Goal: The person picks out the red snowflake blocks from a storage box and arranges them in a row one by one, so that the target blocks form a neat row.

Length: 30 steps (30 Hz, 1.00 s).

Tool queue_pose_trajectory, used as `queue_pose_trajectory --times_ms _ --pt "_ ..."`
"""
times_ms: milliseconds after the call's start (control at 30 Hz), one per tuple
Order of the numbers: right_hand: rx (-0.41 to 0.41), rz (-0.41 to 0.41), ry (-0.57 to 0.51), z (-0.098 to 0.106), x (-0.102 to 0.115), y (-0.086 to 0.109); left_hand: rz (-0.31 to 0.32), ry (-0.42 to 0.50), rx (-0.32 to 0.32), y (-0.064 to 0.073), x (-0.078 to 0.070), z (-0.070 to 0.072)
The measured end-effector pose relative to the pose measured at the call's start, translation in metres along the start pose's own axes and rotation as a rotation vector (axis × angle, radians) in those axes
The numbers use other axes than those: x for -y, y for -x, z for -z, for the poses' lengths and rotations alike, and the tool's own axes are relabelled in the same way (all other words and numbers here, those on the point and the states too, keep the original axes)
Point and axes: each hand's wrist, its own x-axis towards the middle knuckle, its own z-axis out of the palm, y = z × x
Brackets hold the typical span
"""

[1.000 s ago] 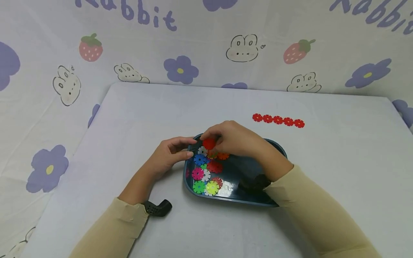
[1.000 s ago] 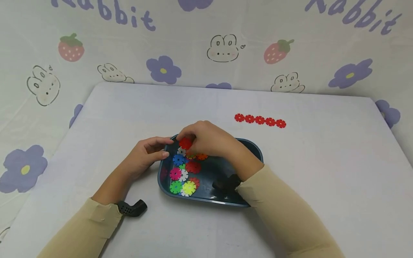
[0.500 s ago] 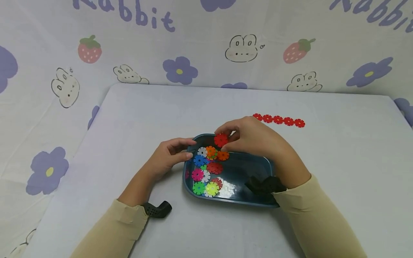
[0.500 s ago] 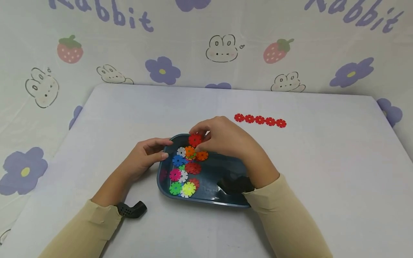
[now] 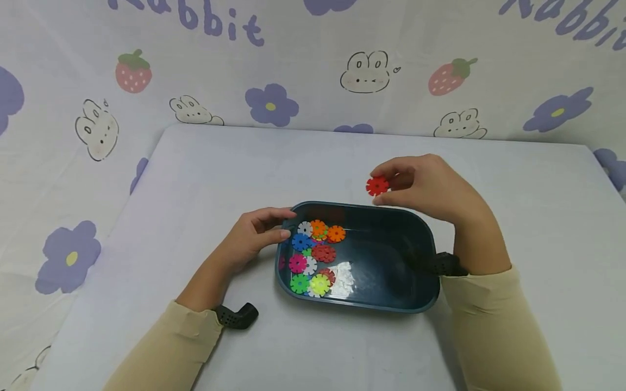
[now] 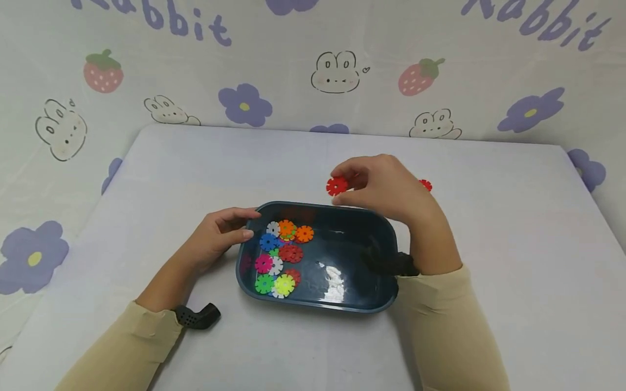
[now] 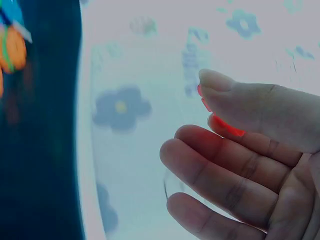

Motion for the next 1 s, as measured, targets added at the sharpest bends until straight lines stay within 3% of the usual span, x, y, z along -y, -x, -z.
queue_pose_trajectory --times_ms 300,500,833,1000 --pt "-0.185 -0.214 0.034 0.034 -0.061 0.008 -0.004 -0.009 -0.001 0.001 0.002 0.000" --pt "-0.266 -0.362 0.010 0.044 -0.105 0.013 -0.011 -0.018 0.003 0.000 0.001 0.000" --pt "-0.295 -0.592 -0.089 0.040 -0.179 0.021 -0.016 -0.019 0.004 -0.003 0.004 -0.001" --pt "-0.275 -0.672 -0.093 0.034 -0.198 0.020 -0.025 -0.032 0.005 -0.003 0.005 0.000"
